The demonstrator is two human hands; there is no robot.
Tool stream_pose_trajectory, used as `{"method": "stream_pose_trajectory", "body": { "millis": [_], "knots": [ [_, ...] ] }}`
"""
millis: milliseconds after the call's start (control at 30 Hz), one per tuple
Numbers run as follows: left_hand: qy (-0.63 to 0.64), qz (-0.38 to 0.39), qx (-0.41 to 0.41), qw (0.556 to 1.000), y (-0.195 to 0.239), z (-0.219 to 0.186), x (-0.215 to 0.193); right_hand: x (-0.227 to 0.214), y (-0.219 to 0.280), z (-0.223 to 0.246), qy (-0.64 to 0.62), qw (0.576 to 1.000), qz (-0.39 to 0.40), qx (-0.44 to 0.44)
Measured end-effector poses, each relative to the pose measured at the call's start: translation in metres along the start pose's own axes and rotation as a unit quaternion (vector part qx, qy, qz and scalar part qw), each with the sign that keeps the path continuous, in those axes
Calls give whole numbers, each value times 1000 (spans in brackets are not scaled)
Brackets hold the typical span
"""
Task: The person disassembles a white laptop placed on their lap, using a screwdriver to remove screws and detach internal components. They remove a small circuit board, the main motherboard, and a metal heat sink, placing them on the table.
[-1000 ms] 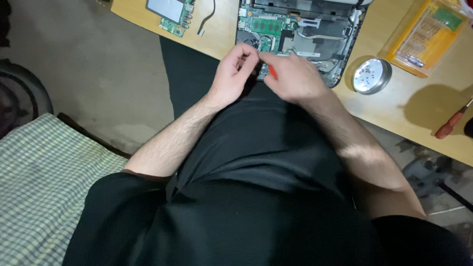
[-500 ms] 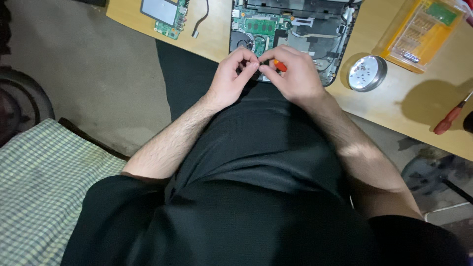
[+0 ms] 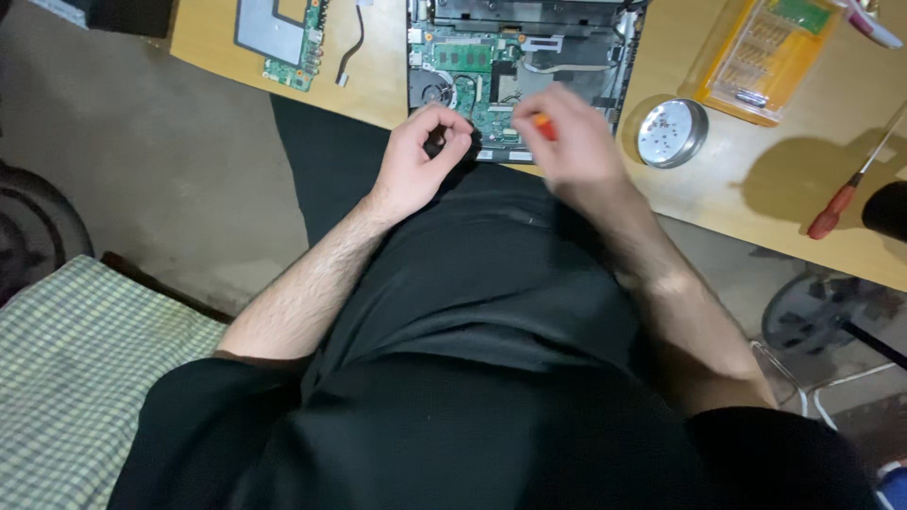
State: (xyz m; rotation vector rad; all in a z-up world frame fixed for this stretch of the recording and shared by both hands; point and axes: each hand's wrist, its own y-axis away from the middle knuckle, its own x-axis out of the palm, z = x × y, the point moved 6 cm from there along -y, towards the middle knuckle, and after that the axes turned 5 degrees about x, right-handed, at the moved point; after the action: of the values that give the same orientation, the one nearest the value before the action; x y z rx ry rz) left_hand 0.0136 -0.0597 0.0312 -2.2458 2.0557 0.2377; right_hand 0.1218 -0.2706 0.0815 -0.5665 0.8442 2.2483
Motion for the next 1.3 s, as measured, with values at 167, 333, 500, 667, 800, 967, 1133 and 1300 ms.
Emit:
{"method": "stream_pose_trajectory", "body": {
  "millis": [167,333,500,667,800,967,1133,1300],
  "knots": [
    [-35,-5,56,998,-2,9,0,-50,45,-88,-6,982,-184,-45],
    [-53,0,78,996,-1,13,6,-72,82,-180,100,948,-303,-1],
    [-115,31,29,992,-1,1,8,-87,80,-172,71,948,-300,80],
    [-119,33,39,992,0,1,9,-87,77,-171,93,941,-312,89],
    [-191,67,80,976,2,-5,14,-87,81,-172,120,934,-328,68],
    [-225,99,126,961,14,-20,11,-90,87,-155,90,936,-335,53],
    [-219,85,133,963,28,-24,6,-82,80,-124,54,950,-296,77],
    [-201,12,160,966,34,-6,-2,-51,65,-83,-29,979,-190,63]
  ]
}}
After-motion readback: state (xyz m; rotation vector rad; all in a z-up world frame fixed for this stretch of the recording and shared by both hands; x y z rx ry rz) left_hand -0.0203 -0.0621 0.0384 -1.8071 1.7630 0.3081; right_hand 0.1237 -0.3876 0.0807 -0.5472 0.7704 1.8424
